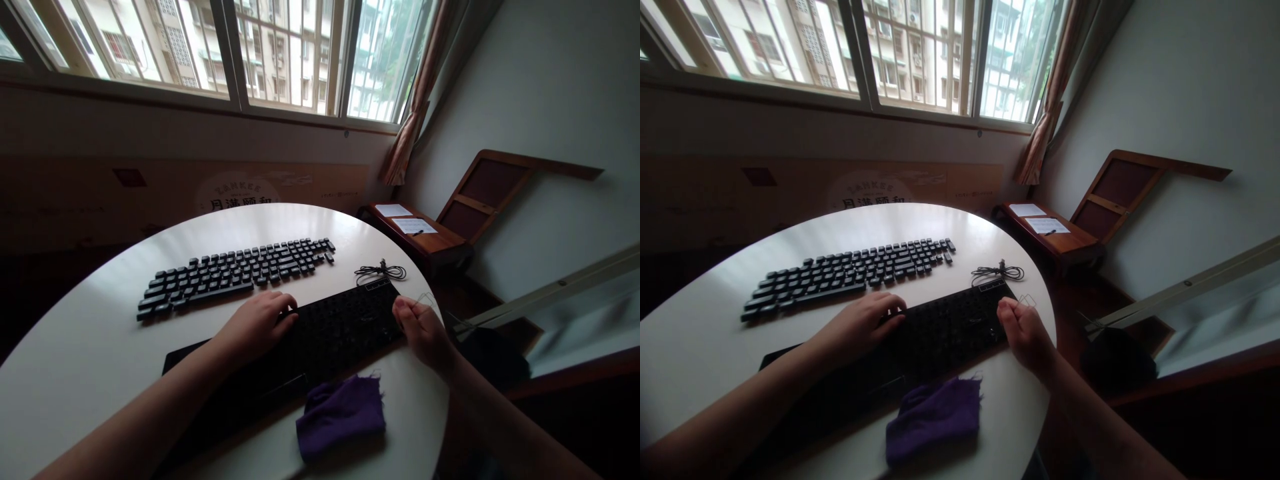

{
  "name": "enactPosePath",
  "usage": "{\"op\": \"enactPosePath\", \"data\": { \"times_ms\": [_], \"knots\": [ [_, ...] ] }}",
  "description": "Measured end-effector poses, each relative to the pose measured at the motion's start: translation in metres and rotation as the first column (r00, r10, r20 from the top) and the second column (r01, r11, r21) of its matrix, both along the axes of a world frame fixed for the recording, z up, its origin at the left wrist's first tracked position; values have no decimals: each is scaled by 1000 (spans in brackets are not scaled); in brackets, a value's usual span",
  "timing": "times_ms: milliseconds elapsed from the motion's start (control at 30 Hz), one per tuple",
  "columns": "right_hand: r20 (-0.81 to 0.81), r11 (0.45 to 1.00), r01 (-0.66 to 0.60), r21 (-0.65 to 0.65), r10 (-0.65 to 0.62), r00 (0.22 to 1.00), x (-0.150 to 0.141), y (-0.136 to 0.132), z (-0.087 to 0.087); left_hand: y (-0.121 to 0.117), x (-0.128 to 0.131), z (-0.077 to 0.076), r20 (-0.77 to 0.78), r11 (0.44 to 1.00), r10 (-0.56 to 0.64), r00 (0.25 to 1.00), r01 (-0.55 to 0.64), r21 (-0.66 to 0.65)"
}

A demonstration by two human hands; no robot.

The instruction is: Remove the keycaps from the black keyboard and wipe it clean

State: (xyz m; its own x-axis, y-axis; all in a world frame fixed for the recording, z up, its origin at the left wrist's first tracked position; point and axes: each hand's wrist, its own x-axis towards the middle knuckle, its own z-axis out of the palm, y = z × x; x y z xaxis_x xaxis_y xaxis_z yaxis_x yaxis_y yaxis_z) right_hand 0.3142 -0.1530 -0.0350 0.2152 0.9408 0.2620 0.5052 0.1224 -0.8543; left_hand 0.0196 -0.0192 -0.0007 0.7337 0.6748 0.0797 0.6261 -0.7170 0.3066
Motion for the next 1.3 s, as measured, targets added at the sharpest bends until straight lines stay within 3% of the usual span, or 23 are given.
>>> {"op": "enactPosePath", "data": {
  "times_ms": [100,167,333,500,600,733,800,833,933,1000,1100,1200,1300],
  "knots": [
    [110,998,8,63,-15,994,-2,-8,-5,0,0,0,0,1000,-1,1000,1,-6],
    [88,995,35,90,-43,995,-1,-9,-8,1,0,-1,-1,1000,-5,1000,5,-7],
    [-240,978,190,89,-164,957,2,1,-13,4,0,-5,6,1000,-15,1000,15,2],
    [-578,953,304,-17,-257,775,4,12,-5,3,0,-5,19,1000,-11,1000,11,-1],
    [-581,982,183,-51,-178,794,3,18,9,1,0,-4,14,1000,-3,1000,3,-4],
    [-442,993,-119,-18,99,891,-5,37,51,-1,0,-3,10,1000,-23,1000,23,-4],
    [-338,965,-262,-1,246,908,-17,52,78,-2,0,-1,45,1000,-24,999,24,-16],
    [-212,930,-369,6,361,908,-25,62,91,-3,0,0,78,999,-16,997,19,-28],
    [73,797,-600,65,596,800,-55,90,114,-4,-3,4,239,996,39,970,-17,-93],
    [177,745,-658,106,637,750,-75,106,114,-5,-5,6,368,989,82,926,-30,-145],
    [219,720,-661,208,625,750,-98,116,95,-5,-8,7,507,979,118,854,-15,-203],
    [241,667,-679,305,636,733,-106,114,74,-5,-8,6,515,969,130,847,2,-247],
    [253,642,-660,390,614,747,-104,108,66,-7,-6,7,478,955,136,868,13,-295]
  ]
}}
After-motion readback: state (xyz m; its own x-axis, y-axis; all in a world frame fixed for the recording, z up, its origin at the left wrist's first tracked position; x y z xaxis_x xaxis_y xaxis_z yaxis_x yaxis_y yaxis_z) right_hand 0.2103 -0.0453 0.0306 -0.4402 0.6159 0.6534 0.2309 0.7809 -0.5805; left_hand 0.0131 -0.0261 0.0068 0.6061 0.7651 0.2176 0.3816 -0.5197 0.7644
